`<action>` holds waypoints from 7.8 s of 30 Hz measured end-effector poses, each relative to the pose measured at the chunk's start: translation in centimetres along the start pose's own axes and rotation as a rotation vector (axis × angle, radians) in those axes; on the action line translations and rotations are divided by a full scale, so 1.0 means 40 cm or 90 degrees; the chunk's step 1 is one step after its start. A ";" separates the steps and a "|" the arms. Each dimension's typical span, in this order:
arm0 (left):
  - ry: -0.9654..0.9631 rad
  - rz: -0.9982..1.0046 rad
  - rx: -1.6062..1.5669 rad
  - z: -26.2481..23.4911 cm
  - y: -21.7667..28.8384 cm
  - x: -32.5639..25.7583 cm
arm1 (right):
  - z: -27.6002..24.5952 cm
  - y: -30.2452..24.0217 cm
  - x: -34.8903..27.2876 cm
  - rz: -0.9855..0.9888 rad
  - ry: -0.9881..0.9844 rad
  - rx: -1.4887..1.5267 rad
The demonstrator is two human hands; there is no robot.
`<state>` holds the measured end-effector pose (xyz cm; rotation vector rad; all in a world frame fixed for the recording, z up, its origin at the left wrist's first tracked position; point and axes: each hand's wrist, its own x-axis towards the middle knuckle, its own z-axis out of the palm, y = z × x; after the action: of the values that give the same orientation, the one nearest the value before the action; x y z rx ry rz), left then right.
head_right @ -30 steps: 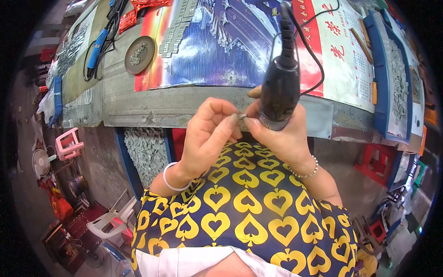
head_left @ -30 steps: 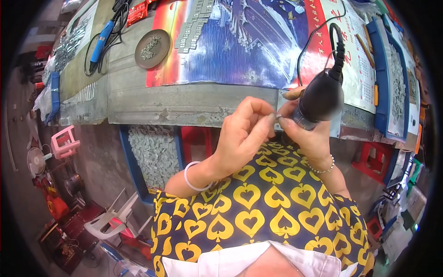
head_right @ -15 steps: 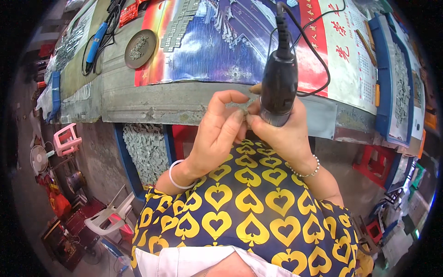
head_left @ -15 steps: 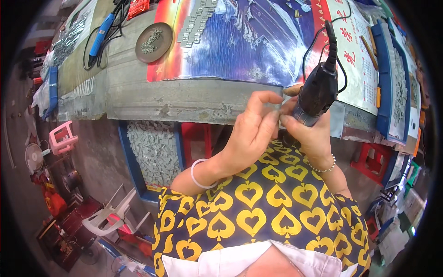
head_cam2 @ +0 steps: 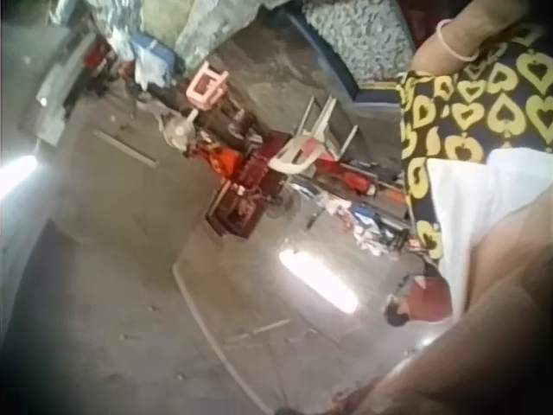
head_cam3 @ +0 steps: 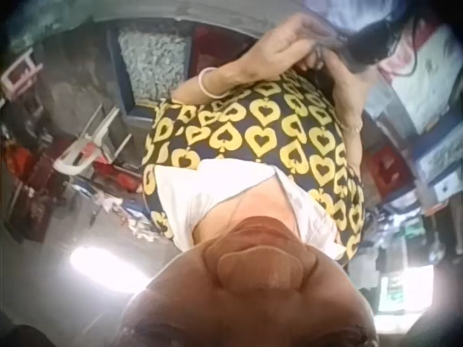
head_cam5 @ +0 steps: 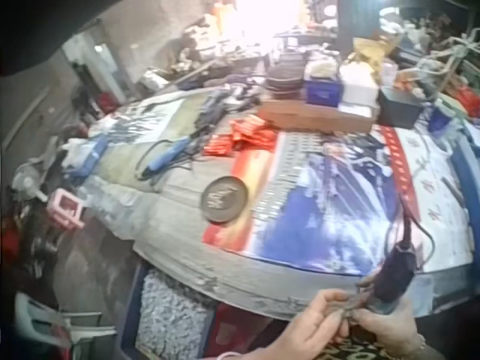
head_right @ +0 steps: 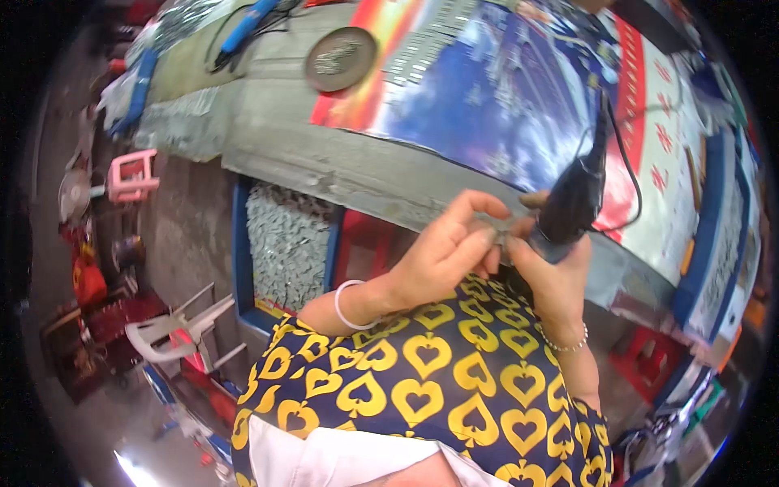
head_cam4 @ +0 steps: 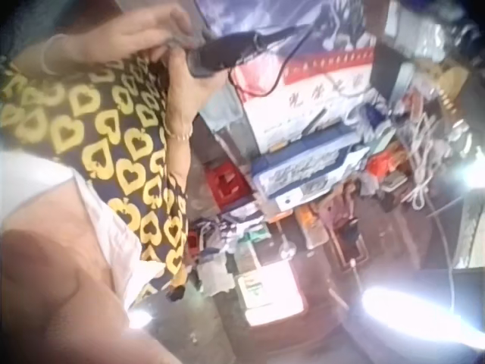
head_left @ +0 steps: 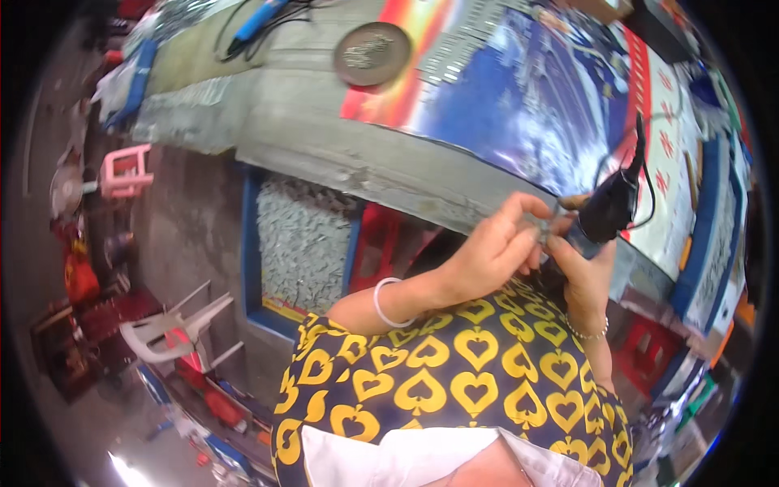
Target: The person repeatedly picks screws from a dish, loads them onto an electric screwdriver, and drives them into small metal plates on the table.
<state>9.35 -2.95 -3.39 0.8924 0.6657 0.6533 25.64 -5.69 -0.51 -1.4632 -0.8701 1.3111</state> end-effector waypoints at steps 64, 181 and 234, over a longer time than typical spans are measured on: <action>0.482 0.320 0.937 -0.509 0.168 -0.090 | 0.042 -0.043 0.023 0.001 -0.083 -0.047; 0.289 0.265 0.283 -0.078 -0.013 -0.029 | -0.148 0.007 -0.053 -0.076 -0.060 0.159; -0.646 0.279 -0.139 0.259 0.207 -0.082 | -0.148 0.086 -0.095 0.076 -0.156 0.198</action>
<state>13.18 -6.43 9.26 1.0281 -0.5135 0.5463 30.52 -11.36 -2.82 -1.1407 -0.7021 1.6587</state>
